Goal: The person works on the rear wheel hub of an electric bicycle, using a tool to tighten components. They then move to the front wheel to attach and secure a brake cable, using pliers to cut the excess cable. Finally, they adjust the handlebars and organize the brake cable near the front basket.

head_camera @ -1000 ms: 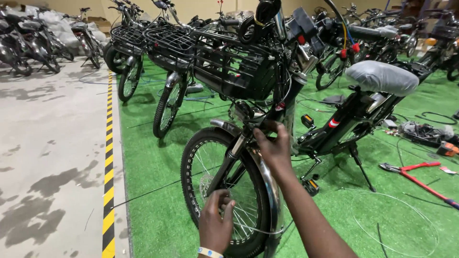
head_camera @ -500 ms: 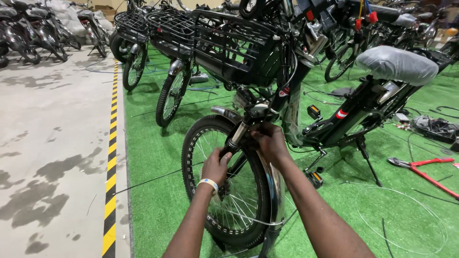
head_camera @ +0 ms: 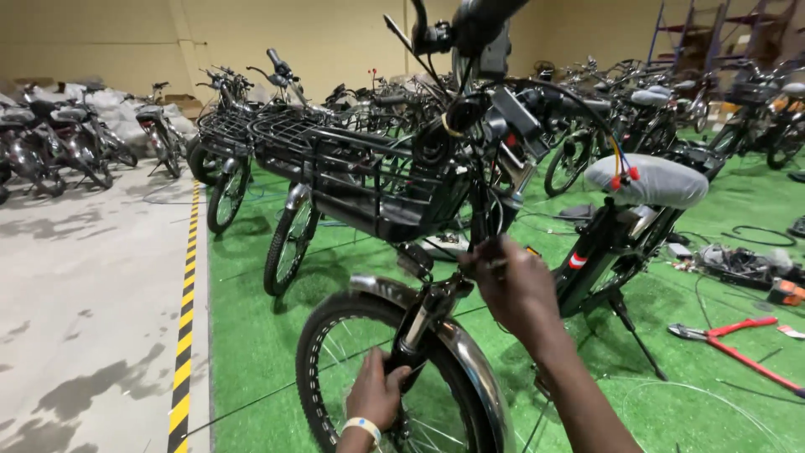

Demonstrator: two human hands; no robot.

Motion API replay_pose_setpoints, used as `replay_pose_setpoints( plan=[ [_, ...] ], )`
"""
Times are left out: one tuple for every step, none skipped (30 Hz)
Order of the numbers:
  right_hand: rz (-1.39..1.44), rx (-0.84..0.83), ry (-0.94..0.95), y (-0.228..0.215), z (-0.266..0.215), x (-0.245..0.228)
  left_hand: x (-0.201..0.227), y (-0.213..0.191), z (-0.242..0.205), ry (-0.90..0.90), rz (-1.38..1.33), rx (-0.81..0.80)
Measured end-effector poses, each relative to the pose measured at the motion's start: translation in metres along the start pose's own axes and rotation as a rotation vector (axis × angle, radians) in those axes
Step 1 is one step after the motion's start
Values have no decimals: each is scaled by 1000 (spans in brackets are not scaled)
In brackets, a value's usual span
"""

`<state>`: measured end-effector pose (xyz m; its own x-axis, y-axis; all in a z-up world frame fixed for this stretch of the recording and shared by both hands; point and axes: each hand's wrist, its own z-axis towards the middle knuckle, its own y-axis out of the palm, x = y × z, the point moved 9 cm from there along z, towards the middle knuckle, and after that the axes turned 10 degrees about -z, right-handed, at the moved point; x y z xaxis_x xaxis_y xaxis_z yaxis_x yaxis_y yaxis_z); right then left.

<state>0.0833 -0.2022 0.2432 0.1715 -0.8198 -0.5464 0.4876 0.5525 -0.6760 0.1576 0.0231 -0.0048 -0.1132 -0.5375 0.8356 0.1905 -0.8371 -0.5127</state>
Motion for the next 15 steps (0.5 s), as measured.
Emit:
replay_pose_setpoints(
  plan=[
    [-3, 9, -1, -16, 3, -15, 3, -1, 0, 9, -3, 0],
    [116, -62, 151, -25, 3, -13, 3, 1, -4, -16, 34, -7],
    [236, -132, 303, -33, 0, -13, 2, 3, -6, -41, 71, -14],
    [234, -126, 306, -27, 7, -1, 6, 3, -9, -36, 70, -18],
    [327, 27, 130, -36, 18, -4, 6, 4, -11, -69, 61, -23],
    [417, 180, -51, -46, 24, -5, 6, 3, -13, -102, 53, -24],
    [416, 185, -53, -48, 30, -4, 8, 6, -12, -97, 52, -24],
    [445, 194, -93, -50, 34, -6, 5, 8, -13, -126, 71, -29],
    [475, 203, -133, -52, 39, -8, 1, 10, -14, -154, 89, -34],
    [473, 190, -126, -57, 32, -22, -2, 14, -18, -168, 89, -39],
    [307, 104, -65, -56, 29, -34, 3, 13, -20, -126, 51, -10],
    [142, 15, -5, -57, 29, -49, 10, 9, -21, -86, 15, 19],
    [141, -1, 2, -41, 38, -40, 0, 13, -20, -103, 16, 14],
    [-25, 181, -172, -46, 44, -47, -4, 18, -18, -100, 15, -8],
    [-190, 358, -349, -47, 45, -57, -6, 22, -17, -98, 13, -30]
  ],
)
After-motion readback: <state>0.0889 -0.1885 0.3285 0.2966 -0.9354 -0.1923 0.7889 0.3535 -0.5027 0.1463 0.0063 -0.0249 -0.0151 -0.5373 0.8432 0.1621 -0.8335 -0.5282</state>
